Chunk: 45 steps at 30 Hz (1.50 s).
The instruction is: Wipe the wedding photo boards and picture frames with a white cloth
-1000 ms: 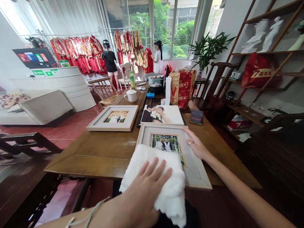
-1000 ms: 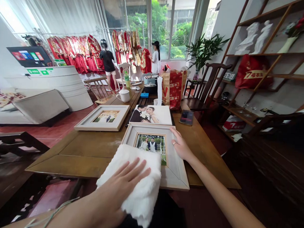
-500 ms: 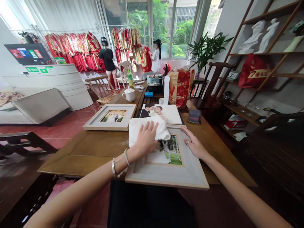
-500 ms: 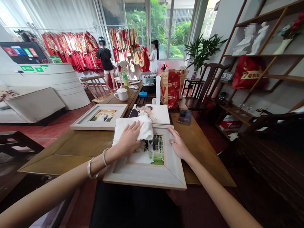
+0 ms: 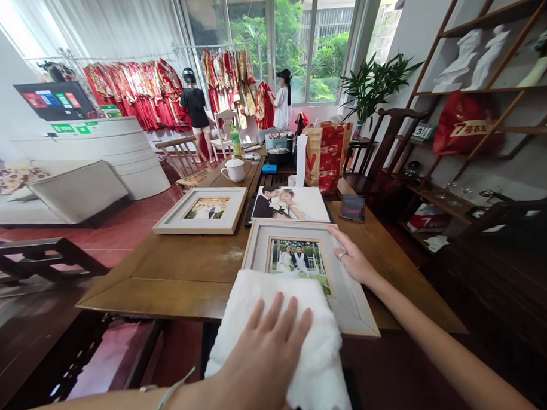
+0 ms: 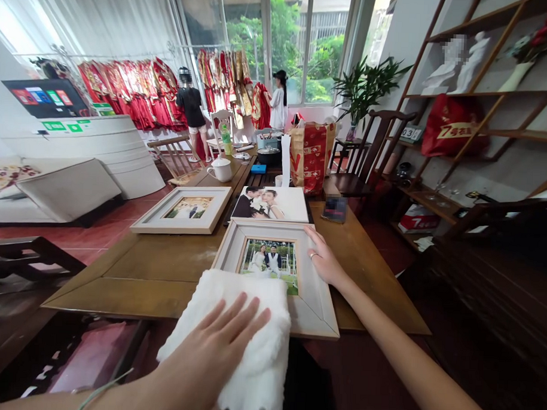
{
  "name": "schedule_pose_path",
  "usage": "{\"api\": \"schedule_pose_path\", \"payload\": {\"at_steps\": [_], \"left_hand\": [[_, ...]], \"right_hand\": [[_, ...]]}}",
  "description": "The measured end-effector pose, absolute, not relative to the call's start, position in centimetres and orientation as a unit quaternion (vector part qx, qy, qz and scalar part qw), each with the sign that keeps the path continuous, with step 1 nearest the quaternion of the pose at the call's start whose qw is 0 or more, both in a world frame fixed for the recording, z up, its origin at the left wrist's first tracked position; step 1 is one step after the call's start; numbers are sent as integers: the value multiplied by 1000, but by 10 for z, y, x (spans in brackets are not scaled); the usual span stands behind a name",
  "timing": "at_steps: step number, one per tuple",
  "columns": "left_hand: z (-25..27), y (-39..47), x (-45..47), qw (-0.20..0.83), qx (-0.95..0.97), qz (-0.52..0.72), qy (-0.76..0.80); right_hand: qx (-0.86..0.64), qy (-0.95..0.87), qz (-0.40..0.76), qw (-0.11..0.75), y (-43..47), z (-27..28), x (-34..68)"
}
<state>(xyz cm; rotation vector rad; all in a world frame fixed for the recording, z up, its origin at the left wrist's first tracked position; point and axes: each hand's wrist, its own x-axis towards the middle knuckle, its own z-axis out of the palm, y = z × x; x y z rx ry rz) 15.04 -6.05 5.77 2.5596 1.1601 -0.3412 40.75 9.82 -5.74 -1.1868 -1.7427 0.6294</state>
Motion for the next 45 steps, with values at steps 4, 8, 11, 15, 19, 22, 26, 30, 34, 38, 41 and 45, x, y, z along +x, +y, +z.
{"api": "schedule_pose_path", "payload": {"at_steps": [4, 8, 11, 15, 19, 22, 26, 30, 34, 38, 41, 45], "left_hand": [[53, -44, 159, 101, 895, -89, 426], [48, 4, 171, 29, 882, -76, 465], [44, 42, 179, -37, 860, -26, 508], [42, 72, 186, -50, 853, 11, 519], [45, 60, 187, -24, 871, -22, 490], [48, 23, 183, -10, 883, -54, 465], [52, -38, 174, 26, 895, -106, 433], [60, -66, 171, 74, 892, -152, 419], [56, -43, 178, 47, 895, -108, 430], [44, 12, 182, -20, 882, -58, 467], [41, 52, 183, -51, 866, -14, 498], [44, 79, 183, -49, 859, 16, 509]], "right_hand": [[-480, -707, 253, 453, 98, -58, 408], [-483, -705, 256, 451, 98, -57, 407], [-482, -707, 261, 447, 97, -56, 408], [-479, -704, 263, 454, 98, -56, 408], [-480, -702, 261, 457, 98, -56, 407], [-478, -703, 261, 457, 97, -56, 407], [-481, -699, 264, 458, 97, -56, 407], [-487, -696, 267, 454, 97, -55, 406], [-485, -696, 264, 459, 96, -55, 406], [-479, -698, 260, 464, 97, -57, 407], [-476, -702, 261, 462, 98, -57, 407], [-481, -701, 260, 458, 99, -57, 408]]}}
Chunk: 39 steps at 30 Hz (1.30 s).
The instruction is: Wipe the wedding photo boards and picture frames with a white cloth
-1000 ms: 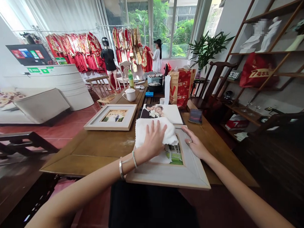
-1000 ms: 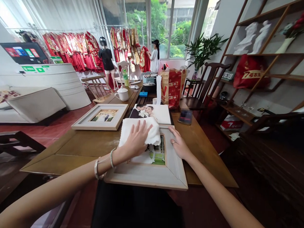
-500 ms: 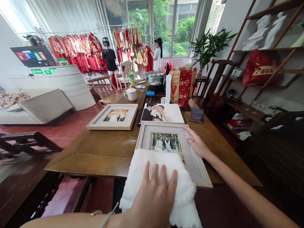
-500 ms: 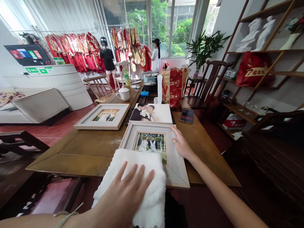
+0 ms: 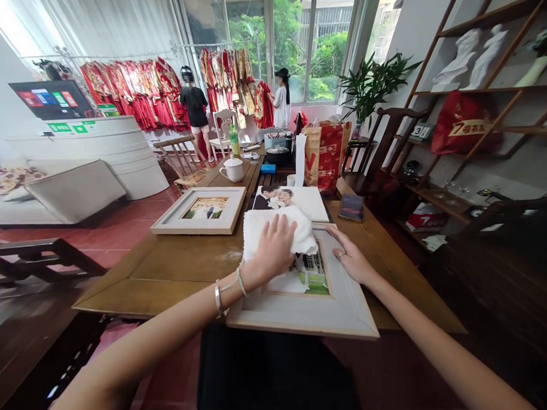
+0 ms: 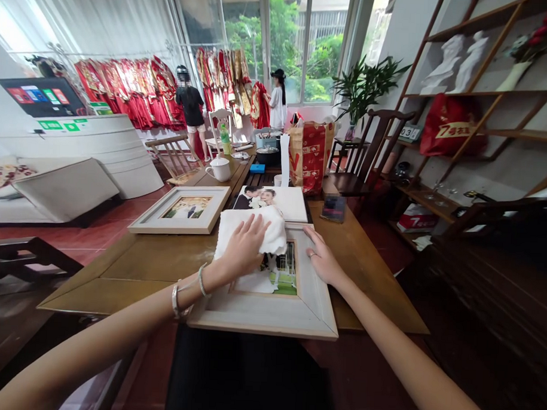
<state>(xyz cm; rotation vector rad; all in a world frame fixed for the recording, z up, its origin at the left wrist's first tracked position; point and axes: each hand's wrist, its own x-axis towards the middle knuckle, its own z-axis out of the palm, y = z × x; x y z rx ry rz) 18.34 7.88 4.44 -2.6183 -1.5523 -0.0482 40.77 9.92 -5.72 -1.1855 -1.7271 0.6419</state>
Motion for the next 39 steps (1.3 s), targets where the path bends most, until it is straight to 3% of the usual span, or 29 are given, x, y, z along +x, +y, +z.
{"api": "schedule_pose_path", "payload": {"at_steps": [15, 25, 30, 39], "left_hand": [[81, -52, 180, -122, -927, 94, -341], [40, 32, 217, 77, -882, 32, -463], [31, 59, 234, 119, -866, 26, -484], [42, -19, 208, 114, -909, 93, -390]], "right_hand": [[-495, -693, 263, 454, 96, -53, 404], [-461, -677, 301, 488, 99, -60, 406], [-443, -661, 328, 509, 97, -64, 404], [-485, -684, 284, 465, 95, -55, 403]]}}
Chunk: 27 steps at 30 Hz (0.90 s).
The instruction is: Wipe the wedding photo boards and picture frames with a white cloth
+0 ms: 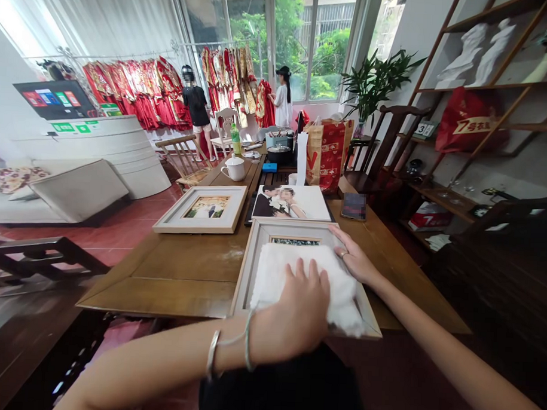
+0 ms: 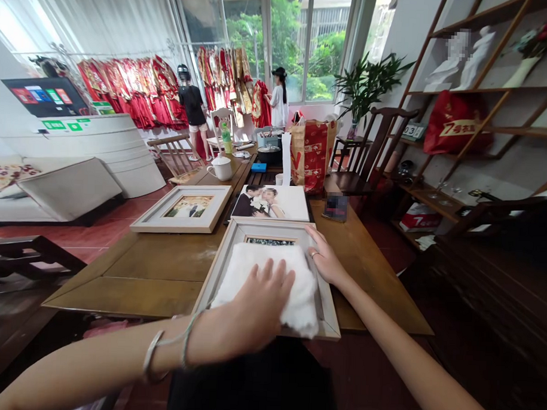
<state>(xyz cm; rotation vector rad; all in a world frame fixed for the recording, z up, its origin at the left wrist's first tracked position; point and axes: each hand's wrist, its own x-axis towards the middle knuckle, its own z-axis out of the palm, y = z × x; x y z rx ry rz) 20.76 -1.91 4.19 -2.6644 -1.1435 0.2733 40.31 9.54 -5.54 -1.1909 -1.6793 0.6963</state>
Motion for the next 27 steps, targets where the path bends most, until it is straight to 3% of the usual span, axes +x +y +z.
{"api": "schedule_pose_path", "payload": {"at_steps": [6, 14, 20, 27], "left_hand": [[32, -56, 201, 174, -911, 17, -373], [24, 19, 228, 184, -861, 39, -472], [17, 55, 247, 150, -871, -6, -468], [34, 45, 240, 113, -907, 19, -406]], "right_hand": [[-496, -681, 277, 462, 96, -53, 404], [-473, -666, 296, 495, 91, -52, 404], [-453, -643, 303, 539, 87, -51, 403], [-460, -640, 315, 529, 85, -48, 404]]}}
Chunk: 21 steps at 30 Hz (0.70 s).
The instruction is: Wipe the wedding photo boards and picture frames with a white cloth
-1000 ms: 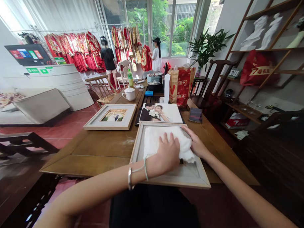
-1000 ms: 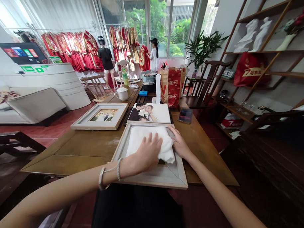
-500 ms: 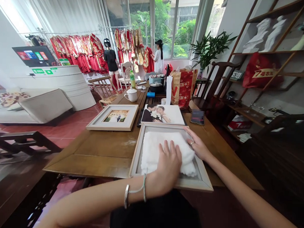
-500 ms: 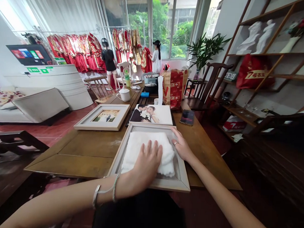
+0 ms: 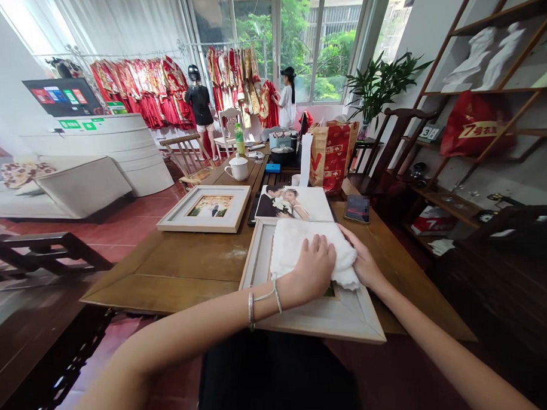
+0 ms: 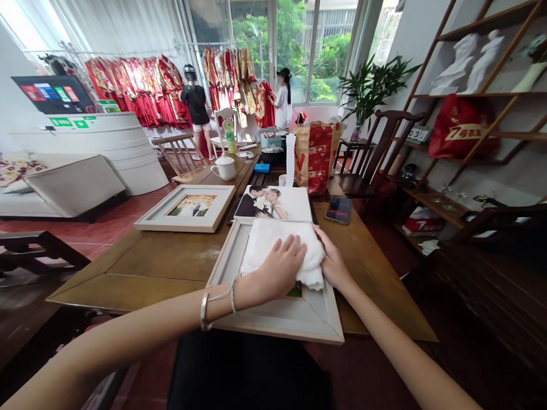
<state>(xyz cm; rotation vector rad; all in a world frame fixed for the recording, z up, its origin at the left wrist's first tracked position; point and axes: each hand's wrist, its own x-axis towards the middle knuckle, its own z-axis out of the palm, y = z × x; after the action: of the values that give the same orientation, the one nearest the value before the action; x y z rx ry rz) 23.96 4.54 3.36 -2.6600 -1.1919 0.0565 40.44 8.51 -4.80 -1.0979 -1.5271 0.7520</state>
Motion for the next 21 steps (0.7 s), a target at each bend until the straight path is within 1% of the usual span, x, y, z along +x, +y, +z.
{"api": "schedule_pose_path", "payload": {"at_steps": [6, 9, 12, 16, 19, 21], "left_hand": [[46, -21, 223, 79, -941, 28, -327], [43, -56, 219, 100, -946, 7, -307], [39, -75, 215, 130, -937, -17, -324], [35, -64, 210, 149, -912, 10, -381], [32, -29, 209, 151, -881, 64, -444], [31, 1, 209, 149, -855, 79, -490]], "right_hand": [[-468, -666, 312, 490, 87, -44, 405], [-484, -668, 298, 479, 88, -43, 404], [-489, -671, 292, 475, 87, -42, 402], [-489, -672, 290, 474, 88, -43, 401], [-486, -676, 284, 475, 89, -45, 402], [-483, -681, 280, 474, 90, -46, 403]]}}
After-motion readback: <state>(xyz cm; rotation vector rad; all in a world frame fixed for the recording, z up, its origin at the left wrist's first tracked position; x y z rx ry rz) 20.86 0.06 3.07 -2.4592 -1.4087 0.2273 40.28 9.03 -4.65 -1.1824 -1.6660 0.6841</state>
